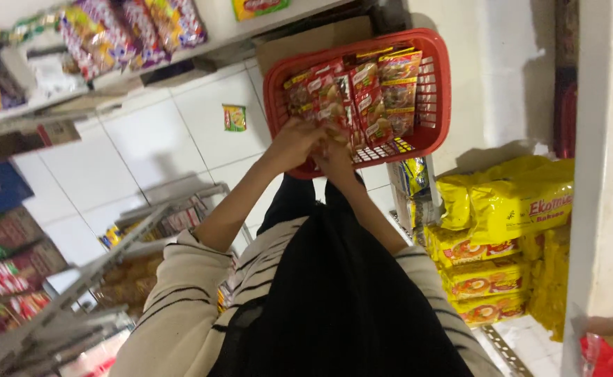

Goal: The person takes seasoning packets from a basket by hand and stacks them onto a store shelf.

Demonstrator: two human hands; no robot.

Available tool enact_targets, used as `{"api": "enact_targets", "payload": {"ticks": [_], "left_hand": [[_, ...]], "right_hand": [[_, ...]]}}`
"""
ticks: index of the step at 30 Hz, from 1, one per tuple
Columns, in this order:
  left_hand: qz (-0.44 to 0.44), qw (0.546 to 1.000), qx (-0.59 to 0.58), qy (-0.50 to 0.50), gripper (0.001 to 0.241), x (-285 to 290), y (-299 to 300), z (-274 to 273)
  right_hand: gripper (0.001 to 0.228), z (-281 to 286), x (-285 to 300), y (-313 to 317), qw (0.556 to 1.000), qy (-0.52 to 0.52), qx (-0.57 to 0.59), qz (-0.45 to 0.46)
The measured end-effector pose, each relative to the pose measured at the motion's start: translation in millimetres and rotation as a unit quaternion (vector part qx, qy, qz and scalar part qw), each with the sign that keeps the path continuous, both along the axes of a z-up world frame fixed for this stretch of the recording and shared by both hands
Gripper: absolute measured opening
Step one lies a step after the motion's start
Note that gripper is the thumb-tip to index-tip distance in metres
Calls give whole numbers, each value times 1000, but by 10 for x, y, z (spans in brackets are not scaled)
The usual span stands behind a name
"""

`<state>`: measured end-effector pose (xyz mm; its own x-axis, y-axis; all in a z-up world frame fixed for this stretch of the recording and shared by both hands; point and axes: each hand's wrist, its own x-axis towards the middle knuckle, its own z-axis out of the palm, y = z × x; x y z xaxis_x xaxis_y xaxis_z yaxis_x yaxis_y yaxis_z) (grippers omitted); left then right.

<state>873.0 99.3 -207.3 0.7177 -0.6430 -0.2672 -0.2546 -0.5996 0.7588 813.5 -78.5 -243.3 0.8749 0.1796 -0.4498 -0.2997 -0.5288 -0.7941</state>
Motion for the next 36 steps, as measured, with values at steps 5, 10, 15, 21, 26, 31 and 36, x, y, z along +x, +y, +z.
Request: {"api": "enact_targets", "payload": {"ticks": [5, 10, 15, 21, 26, 31, 36], "left_hand": [[341, 910, -223, -72, 74, -246, 20, 270], [399, 809, -378, 205, 76, -649, -291, -437], [425, 586, -581, 373, 74, -1121, -745, -554], [385, 716, -506, 289, 74, -1773, -814, 578], [374, 716, -548, 217, 83, -2345, -668, 833], [483, 561, -669, 65, 79, -2859, -664, 870], [626, 534, -566, -47, 65, -3614, -743, 1045]], "right_hand": [[33, -4, 264, -407, 984, -26, 173, -41], [45, 479, 522, -544, 953, -5, 300, -38], [62, 1034, 701, -568, 916, -28, 400, -28], [61, 1643, 809, -455, 846, 35, 528, -70], [61, 1836, 385, -160, 848, 112, 518, -7], [59, 1949, -526, 239, 833, 113, 480, 252], [68, 2312, -1408, 764, 766, 40, 469, 438]]}}
